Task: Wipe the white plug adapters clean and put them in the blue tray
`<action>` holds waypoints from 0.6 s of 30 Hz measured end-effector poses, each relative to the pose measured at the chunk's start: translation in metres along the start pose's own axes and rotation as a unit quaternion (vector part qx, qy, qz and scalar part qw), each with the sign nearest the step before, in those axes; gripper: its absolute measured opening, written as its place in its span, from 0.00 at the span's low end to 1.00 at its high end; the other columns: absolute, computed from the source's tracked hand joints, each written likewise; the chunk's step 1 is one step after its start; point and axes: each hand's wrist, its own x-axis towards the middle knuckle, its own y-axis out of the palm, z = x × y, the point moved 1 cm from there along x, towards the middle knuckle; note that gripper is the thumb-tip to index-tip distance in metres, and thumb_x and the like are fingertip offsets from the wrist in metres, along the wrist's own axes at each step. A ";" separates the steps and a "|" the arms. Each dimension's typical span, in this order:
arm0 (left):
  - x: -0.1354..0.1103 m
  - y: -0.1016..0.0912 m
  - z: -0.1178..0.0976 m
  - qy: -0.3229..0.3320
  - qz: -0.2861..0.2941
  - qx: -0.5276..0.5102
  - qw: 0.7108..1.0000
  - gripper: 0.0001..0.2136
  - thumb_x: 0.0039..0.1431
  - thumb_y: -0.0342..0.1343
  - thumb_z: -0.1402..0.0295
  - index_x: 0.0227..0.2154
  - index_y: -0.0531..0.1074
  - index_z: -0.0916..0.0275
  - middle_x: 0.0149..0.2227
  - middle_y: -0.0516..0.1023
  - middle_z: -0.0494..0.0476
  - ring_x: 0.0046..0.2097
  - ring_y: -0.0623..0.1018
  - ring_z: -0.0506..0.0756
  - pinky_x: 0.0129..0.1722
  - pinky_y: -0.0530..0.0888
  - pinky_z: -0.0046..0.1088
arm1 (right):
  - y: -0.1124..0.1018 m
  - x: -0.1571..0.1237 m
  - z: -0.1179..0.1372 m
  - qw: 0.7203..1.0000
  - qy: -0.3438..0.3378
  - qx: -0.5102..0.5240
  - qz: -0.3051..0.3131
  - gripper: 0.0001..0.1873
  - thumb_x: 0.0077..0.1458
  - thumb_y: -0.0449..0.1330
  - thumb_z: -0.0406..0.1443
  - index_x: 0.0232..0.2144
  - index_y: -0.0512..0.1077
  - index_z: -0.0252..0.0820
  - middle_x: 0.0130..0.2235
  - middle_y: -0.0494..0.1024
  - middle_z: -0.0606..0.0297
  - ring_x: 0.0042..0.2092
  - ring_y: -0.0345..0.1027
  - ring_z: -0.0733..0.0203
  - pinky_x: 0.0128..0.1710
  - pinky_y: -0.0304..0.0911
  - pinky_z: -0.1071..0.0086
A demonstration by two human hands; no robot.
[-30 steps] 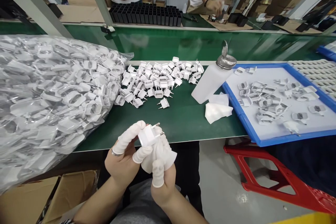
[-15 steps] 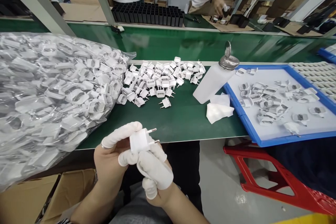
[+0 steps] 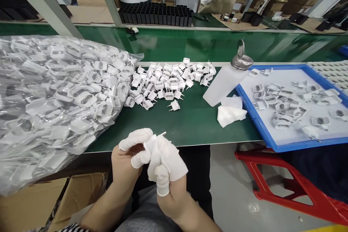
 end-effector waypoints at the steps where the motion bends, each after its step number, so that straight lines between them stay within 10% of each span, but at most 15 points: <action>1: 0.000 0.001 0.001 -0.021 -0.010 -0.011 1.000 0.14 0.31 0.68 0.66 0.27 0.77 0.54 0.30 0.78 0.55 0.33 0.77 0.56 0.31 0.76 0.28 | 0.000 -0.003 -0.002 1.000 0.006 -0.003 -0.023 0.16 0.59 0.45 0.39 0.44 0.67 0.46 0.28 0.75 0.63 0.33 0.70 0.57 0.37 0.65 0.63; 18: 0.001 0.004 0.011 -0.150 -0.011 -0.114 0.982 0.11 0.37 0.66 0.65 0.29 0.77 0.52 0.32 0.80 0.53 0.33 0.78 0.53 0.33 0.76 0.27 | -0.009 0.004 -0.012 0.996 -0.065 -0.047 -0.033 0.21 0.59 0.43 0.36 0.55 0.56 0.43 0.29 0.76 0.64 0.23 0.69 0.62 0.25 0.65 0.69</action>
